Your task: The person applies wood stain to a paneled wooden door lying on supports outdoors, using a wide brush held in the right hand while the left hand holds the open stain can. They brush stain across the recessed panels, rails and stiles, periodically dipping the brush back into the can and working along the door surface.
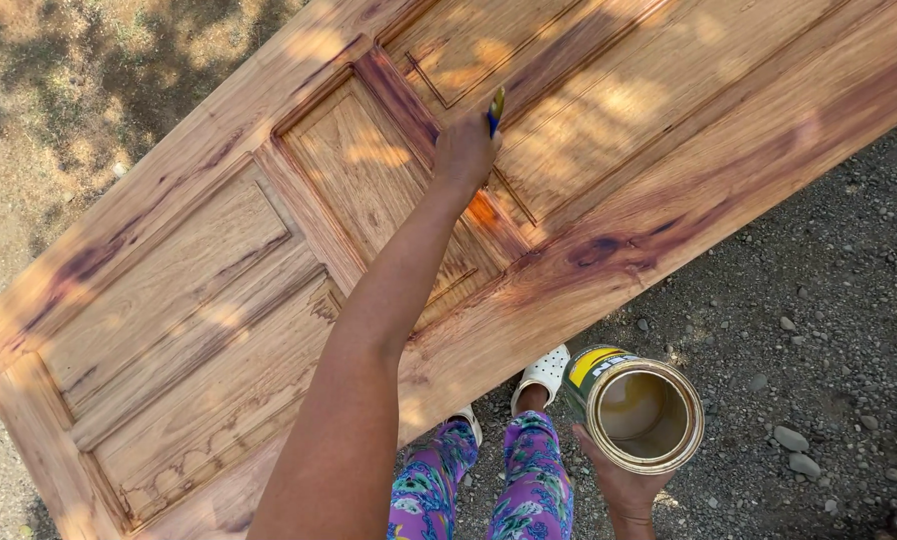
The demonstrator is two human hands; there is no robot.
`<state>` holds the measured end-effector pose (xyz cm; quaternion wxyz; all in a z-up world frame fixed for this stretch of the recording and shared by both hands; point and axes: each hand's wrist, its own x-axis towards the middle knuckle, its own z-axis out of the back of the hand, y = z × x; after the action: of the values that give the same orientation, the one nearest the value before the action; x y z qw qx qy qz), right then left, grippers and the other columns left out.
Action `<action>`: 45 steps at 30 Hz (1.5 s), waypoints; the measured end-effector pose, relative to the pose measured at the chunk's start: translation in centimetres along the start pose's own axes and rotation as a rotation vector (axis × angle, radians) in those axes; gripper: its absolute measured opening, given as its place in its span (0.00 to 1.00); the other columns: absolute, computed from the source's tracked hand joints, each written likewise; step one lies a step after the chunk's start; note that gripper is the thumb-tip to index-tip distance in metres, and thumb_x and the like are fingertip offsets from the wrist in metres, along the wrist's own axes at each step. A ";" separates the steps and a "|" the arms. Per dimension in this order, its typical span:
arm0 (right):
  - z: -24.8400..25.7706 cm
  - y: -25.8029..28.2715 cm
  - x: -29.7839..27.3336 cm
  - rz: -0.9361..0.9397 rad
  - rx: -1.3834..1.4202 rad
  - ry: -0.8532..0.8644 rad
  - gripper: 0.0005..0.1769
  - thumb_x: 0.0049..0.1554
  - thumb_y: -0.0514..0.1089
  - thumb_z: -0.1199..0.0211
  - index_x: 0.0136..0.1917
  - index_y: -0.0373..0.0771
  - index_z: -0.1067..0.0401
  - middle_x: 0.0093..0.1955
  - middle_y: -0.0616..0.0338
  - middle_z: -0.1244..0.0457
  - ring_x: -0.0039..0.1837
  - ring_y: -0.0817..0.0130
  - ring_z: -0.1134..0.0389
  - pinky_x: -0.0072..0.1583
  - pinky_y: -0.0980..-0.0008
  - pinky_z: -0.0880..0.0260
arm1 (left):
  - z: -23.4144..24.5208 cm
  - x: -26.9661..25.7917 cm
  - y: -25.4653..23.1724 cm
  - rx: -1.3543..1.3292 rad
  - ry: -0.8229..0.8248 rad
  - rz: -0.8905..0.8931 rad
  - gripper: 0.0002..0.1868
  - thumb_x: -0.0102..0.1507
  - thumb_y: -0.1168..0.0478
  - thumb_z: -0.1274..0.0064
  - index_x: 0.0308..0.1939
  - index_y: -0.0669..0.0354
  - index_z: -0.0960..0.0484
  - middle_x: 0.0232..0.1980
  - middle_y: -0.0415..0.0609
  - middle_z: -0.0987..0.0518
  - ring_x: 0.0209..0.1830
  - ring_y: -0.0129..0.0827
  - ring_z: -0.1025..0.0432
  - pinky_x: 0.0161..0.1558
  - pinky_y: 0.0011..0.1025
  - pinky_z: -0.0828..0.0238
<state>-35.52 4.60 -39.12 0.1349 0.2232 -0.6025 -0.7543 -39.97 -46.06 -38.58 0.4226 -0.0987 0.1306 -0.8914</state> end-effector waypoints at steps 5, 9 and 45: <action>1.8 0.7 2.2 -0.003 0.026 0.006 0.62 0.35 0.30 0.20 0.78 0.31 0.49 0.70 0.50 0.40 0.65 0.65 0.33 0.63 0.68 0.25 | -1.6 -4.8 -1.9 -0.108 0.121 0.160 0.12 0.66 0.56 0.40 0.40 0.63 0.16 0.34 0.53 0.18 0.32 0.37 0.21 0.37 0.39 0.17; 2.4 -0.1 3.0 0.007 0.003 0.002 0.60 0.35 0.28 0.20 0.77 0.31 0.46 0.69 0.50 0.38 0.63 0.65 0.32 0.61 0.67 0.23 | -2.6 -5.2 -3.0 -0.023 0.147 0.005 0.09 0.56 0.61 0.34 0.36 0.61 0.16 0.30 0.52 0.18 0.30 0.35 0.23 0.39 0.44 0.22; 4.4 -1.7 5.1 0.183 -0.076 0.058 0.66 0.35 0.30 0.20 0.80 0.34 0.53 0.74 0.49 0.43 0.70 0.63 0.37 0.67 0.67 0.27 | -0.8 0.8 -2.3 -0.001 0.255 -0.088 0.09 0.62 0.55 0.39 0.41 0.53 0.18 0.26 0.44 0.22 0.22 0.28 0.28 0.33 0.36 0.25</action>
<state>-42.03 6.29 -40.85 0.2289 0.1838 -0.5871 -0.7544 -42.45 -45.17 -38.58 0.3631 0.0093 0.1793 -0.9143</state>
